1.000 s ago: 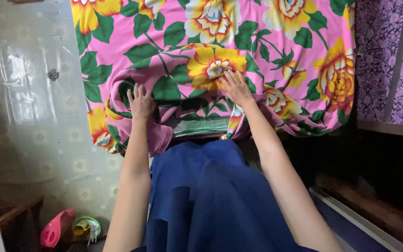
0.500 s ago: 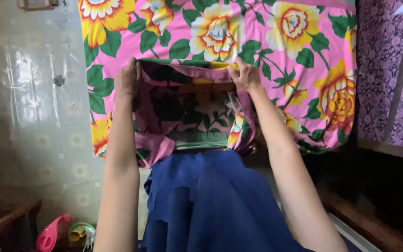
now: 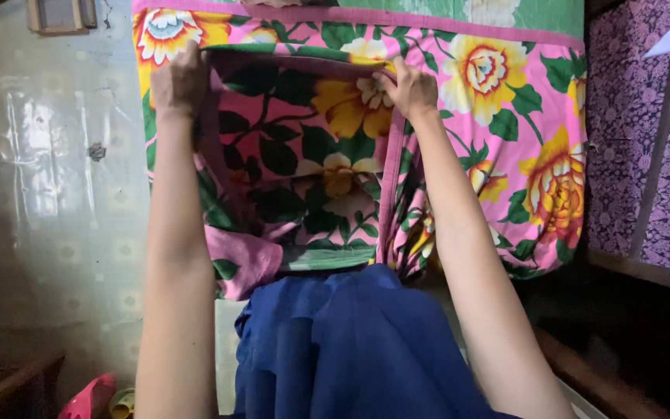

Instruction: The person spreads a pink floral-patterned sheet over a bed, smoothing and adjusting it to cover the mattress evenly. They repeatedly pull, fold, and tuck the sheet edges to achieve a neat appearance.

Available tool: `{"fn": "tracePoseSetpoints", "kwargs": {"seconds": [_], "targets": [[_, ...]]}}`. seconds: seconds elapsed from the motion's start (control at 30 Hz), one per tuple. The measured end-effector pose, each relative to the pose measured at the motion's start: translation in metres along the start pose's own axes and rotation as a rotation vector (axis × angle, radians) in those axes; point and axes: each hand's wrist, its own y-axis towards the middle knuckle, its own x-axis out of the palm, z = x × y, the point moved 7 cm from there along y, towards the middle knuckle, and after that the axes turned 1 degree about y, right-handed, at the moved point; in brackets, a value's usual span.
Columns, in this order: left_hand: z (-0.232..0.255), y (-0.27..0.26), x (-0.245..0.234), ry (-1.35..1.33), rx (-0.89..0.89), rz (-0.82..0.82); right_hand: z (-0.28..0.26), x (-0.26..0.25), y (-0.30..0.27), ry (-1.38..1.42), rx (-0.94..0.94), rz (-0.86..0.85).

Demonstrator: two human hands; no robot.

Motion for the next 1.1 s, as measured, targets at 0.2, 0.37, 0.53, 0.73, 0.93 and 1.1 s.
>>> {"fn": "tracePoseSetpoints", "kwargs": {"seconds": [0.2,0.37,0.53,0.73,0.93,1.1], "targets": [[0.032,-0.035,0.034,0.019,0.004,0.103,0.011,0.051,-0.020,-0.059,0.187,-0.215],[0.042,-0.093,0.053,-0.134,-0.071,-0.049,0.034,0.089,-0.047,0.059,0.273,-0.360],[0.016,-0.172,0.124,-0.200,-0.152,-0.249,0.017,0.091,-0.063,0.038,0.254,-0.332],[0.013,-0.229,0.094,-0.057,-0.180,-0.288,-0.019,0.106,-0.090,0.090,0.088,-0.201],[-0.016,-0.293,0.096,0.092,-0.270,-0.370,-0.080,0.103,-0.116,0.152,-0.022,-0.188],[-0.016,-0.313,0.040,0.101,-0.224,-0.413,-0.118,0.120,-0.148,0.169,-0.036,-0.288]]}}
